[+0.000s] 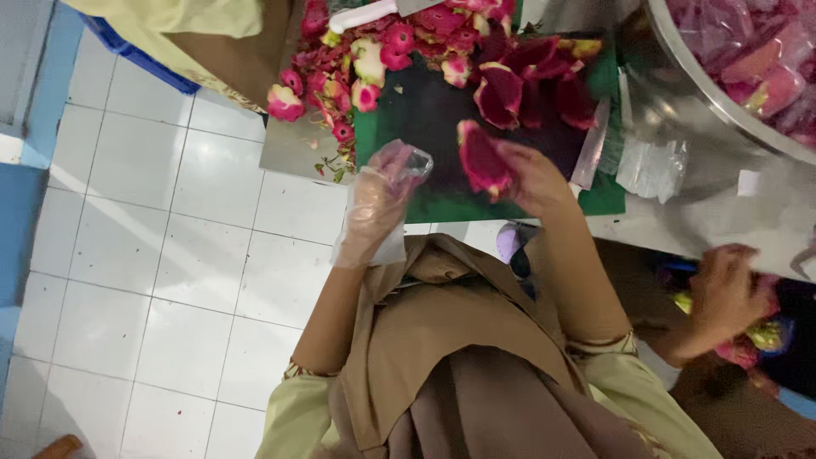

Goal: The person places sliced dragon fruit pieces into small clear plastic bags on a green cutting board. They repeatedly pick up slices, open bags, insert the fruit, and set the filled bags aside. A coworker is visible nearby also handling fruit.

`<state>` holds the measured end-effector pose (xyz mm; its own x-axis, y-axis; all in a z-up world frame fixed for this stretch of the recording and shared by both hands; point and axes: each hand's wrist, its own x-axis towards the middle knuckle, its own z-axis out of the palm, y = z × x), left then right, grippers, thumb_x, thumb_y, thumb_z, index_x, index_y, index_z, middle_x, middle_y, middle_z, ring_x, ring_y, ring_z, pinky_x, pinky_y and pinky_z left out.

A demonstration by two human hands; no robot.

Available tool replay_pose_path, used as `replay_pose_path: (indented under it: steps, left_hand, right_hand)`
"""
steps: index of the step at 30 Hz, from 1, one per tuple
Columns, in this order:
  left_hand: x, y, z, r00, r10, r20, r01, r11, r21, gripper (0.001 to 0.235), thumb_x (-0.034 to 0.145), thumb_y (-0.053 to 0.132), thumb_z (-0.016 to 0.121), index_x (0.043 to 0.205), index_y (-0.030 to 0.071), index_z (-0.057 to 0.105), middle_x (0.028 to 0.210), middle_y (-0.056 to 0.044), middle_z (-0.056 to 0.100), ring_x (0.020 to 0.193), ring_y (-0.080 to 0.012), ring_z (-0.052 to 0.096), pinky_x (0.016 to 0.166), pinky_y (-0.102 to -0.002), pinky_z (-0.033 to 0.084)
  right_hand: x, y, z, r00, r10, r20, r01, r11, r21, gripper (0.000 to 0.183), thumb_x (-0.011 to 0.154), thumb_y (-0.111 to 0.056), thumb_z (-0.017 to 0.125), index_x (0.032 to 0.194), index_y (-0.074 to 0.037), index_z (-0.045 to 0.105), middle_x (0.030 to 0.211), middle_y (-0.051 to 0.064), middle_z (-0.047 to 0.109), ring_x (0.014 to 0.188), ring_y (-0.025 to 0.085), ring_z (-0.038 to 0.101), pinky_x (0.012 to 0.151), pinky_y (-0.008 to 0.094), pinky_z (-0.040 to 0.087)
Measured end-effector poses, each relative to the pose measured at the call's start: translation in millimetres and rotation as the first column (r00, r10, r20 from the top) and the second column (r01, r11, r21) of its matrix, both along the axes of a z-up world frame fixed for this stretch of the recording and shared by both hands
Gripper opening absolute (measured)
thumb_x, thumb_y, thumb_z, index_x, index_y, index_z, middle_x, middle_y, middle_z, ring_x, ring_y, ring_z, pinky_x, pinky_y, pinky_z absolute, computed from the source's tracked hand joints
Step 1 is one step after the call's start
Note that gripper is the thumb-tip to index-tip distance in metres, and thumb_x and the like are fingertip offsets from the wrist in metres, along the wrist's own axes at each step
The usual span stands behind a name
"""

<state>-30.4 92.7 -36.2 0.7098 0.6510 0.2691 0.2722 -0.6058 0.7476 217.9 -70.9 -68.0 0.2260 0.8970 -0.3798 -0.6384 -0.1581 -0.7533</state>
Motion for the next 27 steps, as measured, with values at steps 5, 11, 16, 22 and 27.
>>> replay_pose_path:
  steps: [5,11,16,22,27]
  left_hand:
    - [16,-9,4,0.991,-0.125,-0.039,0.131,0.942,0.308,0.04,0.09,0.009,0.071,0.13,0.006,0.067,0.134,-0.017,0.067,0.113,-0.0375,0.068,0.096,-0.044,0.056]
    - [22,-28,-1,0.952,-0.301,0.064,0.282,0.937,0.207,0.052,0.086,-0.008,0.059,0.135,0.007,0.065,0.138,-0.016,0.065,0.122,-0.036,0.068,0.1,-0.04,0.058]
    - [17,-40,-16,0.944,-0.325,0.063,0.311,0.935,0.169,0.054,0.086,-0.009,0.063,0.137,0.01,0.063,0.138,-0.015,0.066,0.117,-0.0327,0.068,0.098,-0.038,0.058]
    - [21,-52,-45,0.96,-0.22,0.174,0.197,0.971,0.137,0.055,0.083,0.0,0.073,0.136,0.011,0.061,0.135,-0.014,0.067,0.121,-0.03,0.067,0.097,-0.039,0.06]
    - [10,-60,-62,0.812,0.038,0.583,0.464,0.564,-0.683,0.061,0.082,-0.008,0.066,0.14,0.009,0.059,0.132,-0.006,0.063,0.106,-0.015,0.066,0.073,-0.027,0.059]
  right_hand:
    - [-42,-20,6,0.989,0.137,-0.054,-0.138,0.99,-0.026,0.039,0.107,-0.023,0.052,0.139,-0.002,0.057,0.102,0.014,0.074,0.073,0.02,0.073,0.058,0.035,0.06]
    - [-61,-32,-26,0.99,0.041,-0.137,-0.046,0.998,-0.032,0.026,0.109,-0.024,0.056,0.129,-0.007,0.057,0.099,0.01,0.07,0.074,0.017,0.07,0.065,0.034,0.061]
    - [-66,-38,-38,0.965,-0.142,-0.22,0.113,0.984,-0.138,0.028,0.106,-0.023,0.054,0.127,-0.006,0.057,0.105,0.012,0.072,0.079,0.021,0.073,0.071,0.034,0.061]
    - [-81,-28,-15,0.97,-0.173,-0.168,0.148,0.977,-0.155,0.03,0.104,-0.027,0.052,0.123,-0.004,0.054,0.097,0.017,0.072,0.077,0.028,0.074,0.071,0.038,0.062]
    - [-80,-17,11,0.986,-0.005,0.167,0.048,0.965,-0.258,0.038,0.104,-0.039,0.047,0.119,-0.007,0.059,0.08,0.018,0.072,0.055,0.022,0.064,0.051,0.032,0.053]
